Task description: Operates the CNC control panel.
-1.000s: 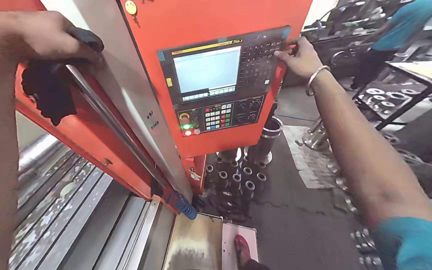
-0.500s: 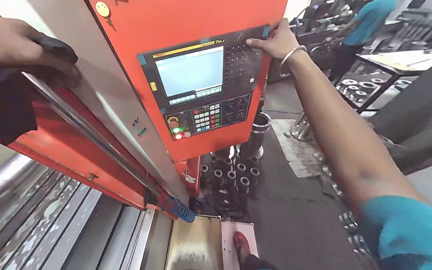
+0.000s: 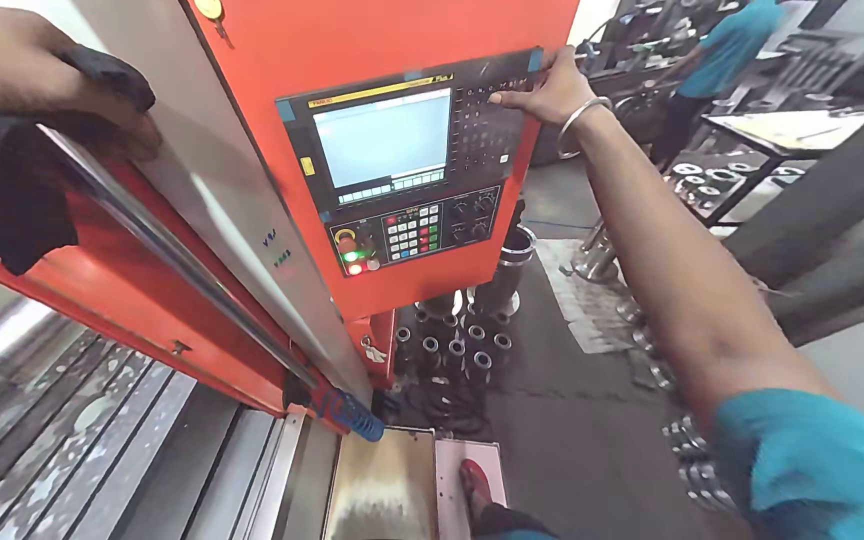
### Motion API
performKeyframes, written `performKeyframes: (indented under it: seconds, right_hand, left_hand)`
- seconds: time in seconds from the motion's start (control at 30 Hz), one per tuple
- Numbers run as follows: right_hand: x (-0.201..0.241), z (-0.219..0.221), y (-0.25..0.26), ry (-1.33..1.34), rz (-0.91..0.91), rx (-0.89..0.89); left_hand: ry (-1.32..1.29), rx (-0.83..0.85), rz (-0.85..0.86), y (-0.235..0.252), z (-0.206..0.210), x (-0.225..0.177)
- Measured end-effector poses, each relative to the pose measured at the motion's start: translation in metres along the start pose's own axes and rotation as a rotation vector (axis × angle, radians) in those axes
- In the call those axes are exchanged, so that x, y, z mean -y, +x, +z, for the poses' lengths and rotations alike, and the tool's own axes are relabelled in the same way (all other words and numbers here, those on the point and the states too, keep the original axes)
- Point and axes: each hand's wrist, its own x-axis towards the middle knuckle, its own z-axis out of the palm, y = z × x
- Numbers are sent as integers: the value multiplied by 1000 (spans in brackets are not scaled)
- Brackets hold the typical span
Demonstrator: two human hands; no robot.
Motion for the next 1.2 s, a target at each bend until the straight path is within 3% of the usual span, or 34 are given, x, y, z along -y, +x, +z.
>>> performKeyframes:
  seconds: [0.43, 0.63, 0.77, 0.9, 0.97, 1.03, 1.07, 1.2]
  right_hand:
    - [36, 31, -31, -185, 210, -145]
    - [37, 30, -31, -203, 208, -144]
    - [37, 27, -30, -210, 205, -144]
    - [16, 9, -12, -46, 132, -69]
    - [1, 3, 1, 36, 80, -10]
    - [-1, 1, 4, 32, 61, 1]
    - [-2, 2, 6, 14, 67, -1]
    - [0, 6, 5, 9, 114, -19]
  left_hand:
    - [53, -202, 119, -3, 13, 5]
    - [-124, -299, 151, 15, 20, 27]
    - [-226, -203, 158, 14, 19, 26]
    - [-252, -168, 136, 13, 16, 24]
    - [-226, -253, 156, 24, 19, 33]
    - [-242, -507, 166, 51, 32, 54]
    - [-233, -536, 196, 57, 32, 61]
    - [-177, -243, 193, 32, 17, 44]
